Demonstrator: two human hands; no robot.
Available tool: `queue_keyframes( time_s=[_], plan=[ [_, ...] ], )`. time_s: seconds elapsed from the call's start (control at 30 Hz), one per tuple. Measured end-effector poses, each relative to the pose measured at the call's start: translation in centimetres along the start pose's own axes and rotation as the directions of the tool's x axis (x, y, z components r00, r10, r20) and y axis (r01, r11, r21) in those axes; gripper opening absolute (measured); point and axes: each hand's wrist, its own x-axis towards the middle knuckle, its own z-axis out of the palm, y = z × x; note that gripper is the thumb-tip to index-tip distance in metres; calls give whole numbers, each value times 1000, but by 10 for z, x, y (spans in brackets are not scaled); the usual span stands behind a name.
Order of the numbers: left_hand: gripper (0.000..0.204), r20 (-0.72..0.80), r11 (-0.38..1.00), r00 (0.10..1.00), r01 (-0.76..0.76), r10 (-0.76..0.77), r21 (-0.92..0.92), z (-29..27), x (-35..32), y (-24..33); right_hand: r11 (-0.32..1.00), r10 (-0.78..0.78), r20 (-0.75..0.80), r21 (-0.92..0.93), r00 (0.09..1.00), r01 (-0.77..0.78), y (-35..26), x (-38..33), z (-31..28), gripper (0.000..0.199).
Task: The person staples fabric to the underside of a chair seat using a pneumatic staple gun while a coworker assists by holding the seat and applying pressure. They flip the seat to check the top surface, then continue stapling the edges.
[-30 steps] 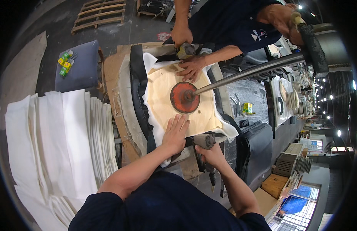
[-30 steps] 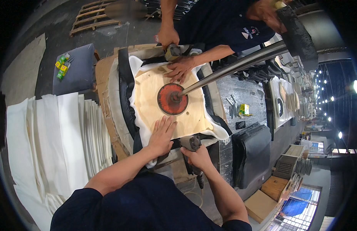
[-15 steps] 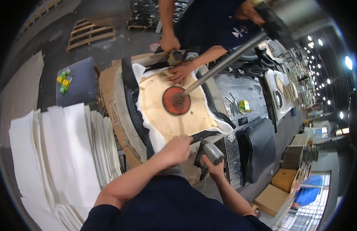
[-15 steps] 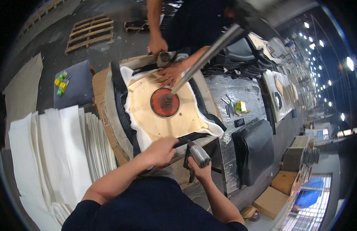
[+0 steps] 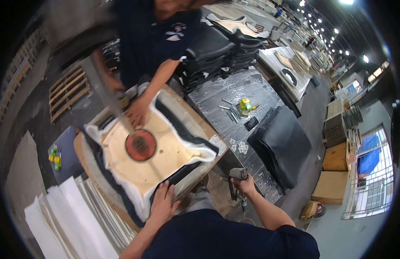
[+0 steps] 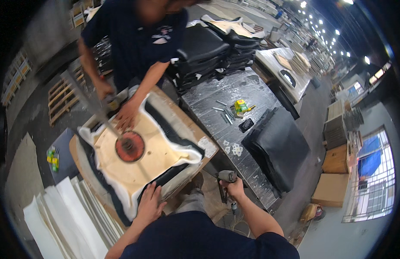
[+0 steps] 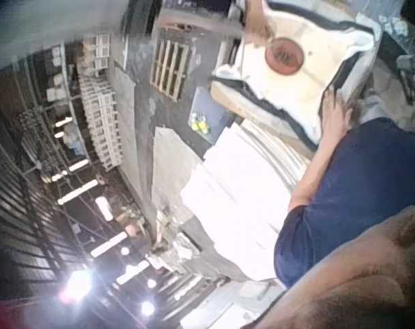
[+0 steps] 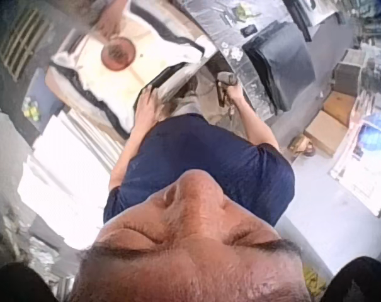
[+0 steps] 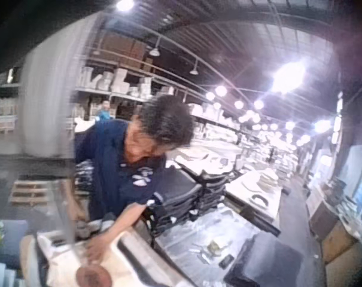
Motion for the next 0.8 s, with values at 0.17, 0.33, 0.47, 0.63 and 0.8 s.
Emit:
queue_keyframes(
  time_s=[0.17,0.33,0.47,0.63,0.8],
  plan=[
    [56,-279,947,905,315,-322,-70,30,13,24,998,-6,-51,55,999,9,16,139,-59,29],
    [50,-568,766,618,641,-545,-38,52,62,46,985,173,18,-8,985,-173,27,282,-88,31],
    [51,-614,699,575,714,-540,53,55,79,60,973,231,148,-37,962,-228,14,371,-78,27],
    [52,-580,670,609,729,-541,140,51,104,62,897,360,335,131,871,-422,22,450,-91,62],
    [54,-616,590,542,793,-572,150,43,87,85,903,345,298,155,890,-402,37,479,-75,40]
  ],
)
